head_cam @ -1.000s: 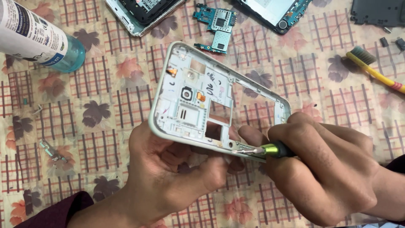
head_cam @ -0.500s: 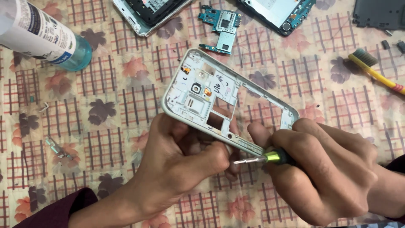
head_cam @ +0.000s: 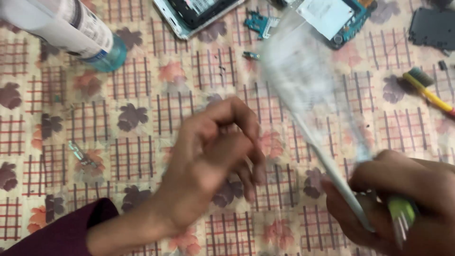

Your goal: The person uses a screwdriver to remove screws from the back of a white smartphone. They then separate the back cover from the main body and continue to remove screws from the internal frame, placing the removed components on the table.

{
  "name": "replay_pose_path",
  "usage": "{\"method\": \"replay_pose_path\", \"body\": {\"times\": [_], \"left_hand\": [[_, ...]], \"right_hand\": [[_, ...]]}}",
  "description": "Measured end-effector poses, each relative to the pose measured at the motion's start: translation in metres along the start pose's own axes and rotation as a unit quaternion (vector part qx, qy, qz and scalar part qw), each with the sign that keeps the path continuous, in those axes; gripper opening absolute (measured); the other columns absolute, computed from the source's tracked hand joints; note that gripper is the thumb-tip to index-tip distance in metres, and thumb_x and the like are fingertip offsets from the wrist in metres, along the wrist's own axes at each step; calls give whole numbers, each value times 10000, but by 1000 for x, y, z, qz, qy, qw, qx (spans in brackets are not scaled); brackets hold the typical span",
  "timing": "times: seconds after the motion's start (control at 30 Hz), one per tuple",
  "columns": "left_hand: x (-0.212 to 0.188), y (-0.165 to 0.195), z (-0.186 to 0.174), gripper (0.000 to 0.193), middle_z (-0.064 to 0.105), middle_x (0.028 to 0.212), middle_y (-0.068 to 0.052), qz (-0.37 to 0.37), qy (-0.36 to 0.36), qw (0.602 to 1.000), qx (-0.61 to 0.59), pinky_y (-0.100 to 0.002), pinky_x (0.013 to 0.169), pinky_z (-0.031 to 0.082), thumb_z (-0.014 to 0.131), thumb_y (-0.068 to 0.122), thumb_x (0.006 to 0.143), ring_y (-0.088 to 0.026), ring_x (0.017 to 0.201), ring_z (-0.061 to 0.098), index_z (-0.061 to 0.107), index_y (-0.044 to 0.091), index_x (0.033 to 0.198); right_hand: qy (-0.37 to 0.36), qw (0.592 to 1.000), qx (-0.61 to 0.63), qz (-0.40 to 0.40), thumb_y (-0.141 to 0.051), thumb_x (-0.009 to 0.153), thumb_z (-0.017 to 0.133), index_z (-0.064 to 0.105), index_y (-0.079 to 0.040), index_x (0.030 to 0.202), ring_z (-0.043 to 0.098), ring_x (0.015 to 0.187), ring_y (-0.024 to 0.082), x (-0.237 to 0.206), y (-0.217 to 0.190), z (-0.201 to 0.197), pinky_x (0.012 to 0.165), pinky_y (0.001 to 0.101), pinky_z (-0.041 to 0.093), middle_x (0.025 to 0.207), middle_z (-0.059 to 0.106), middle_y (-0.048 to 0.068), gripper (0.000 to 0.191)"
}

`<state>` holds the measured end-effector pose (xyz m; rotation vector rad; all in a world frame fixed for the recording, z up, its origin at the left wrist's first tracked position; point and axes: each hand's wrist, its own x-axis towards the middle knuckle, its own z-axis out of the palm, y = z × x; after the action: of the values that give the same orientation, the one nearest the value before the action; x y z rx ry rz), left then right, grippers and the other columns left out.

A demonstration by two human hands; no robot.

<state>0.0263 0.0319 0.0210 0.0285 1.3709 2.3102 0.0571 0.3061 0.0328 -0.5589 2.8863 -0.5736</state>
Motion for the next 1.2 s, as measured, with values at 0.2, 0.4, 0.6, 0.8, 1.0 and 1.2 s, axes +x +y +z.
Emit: {"method": "replay_pose_path", "body": {"times": [0.2, 0.4, 0.6, 0.8, 1.0, 1.2], "left_hand": [[-3, 6, 16, 132, 738, 824, -19, 160, 10, 936, 312, -198, 425, 532, 713, 175, 940, -65, 543, 651, 712, 43, 940], [-10, 34, 17, 170, 699, 972, -27, 493, -19, 663, 562, -290, 641, 572, 834, 110, 1010, -131, 831, 679, 703, 63, 1107], [-11, 35, 10, 157, 684, 977, -24, 514, 0, 583, 629, -284, 599, 525, 839, 42, 952, -151, 851, 658, 767, 40, 1092], [-12, 45, 12, 152, 735, 944, -67, 490, -34, 557, 669, -323, 611, 540, 807, 75, 890, -206, 880, 673, 780, 15, 1027], [-3, 43, 9, 75, 679, 901, -41, 538, -27, 430, 725, -301, 648, 565, 762, 72, 946, -174, 880, 652, 783, 36, 1009], [4, 33, 7, 152, 630, 754, -15, 549, -1, 368, 750, -302, 569, 546, 781, 84, 938, -163, 786, 668, 730, 37, 802]], "right_hand": [[84, 952, 292, -43, -112, 943, 720, 464, -65, 965, 582, 663, 108, 20, -5, -10, 497, 222, 468, 814, 663, 90, 262], [87, 904, 418, -13, -107, 938, 722, 488, -68, 950, 552, 724, 89, 12, -18, -8, 614, 211, 483, 863, 654, 116, 238], [58, 902, 428, 15, -55, 934, 734, 530, -54, 900, 689, 746, 97, 12, -24, -5, 613, 225, 582, 893, 676, 137, 207], [49, 893, 448, 1, -33, 925, 736, 544, -53, 888, 737, 739, 93, 17, -23, -1, 578, 212, 609, 883, 680, 124, 197], [70, 898, 432, -40, -43, 907, 757, 540, -51, 870, 684, 669, 57, 25, -21, 9, 477, 165, 529, 835, 671, 101, 220], [67, 898, 434, -28, -43, 897, 788, 530, -60, 869, 576, 618, 35, 28, -24, 15, 450, 177, 458, 779, 633, 88, 260]]}}
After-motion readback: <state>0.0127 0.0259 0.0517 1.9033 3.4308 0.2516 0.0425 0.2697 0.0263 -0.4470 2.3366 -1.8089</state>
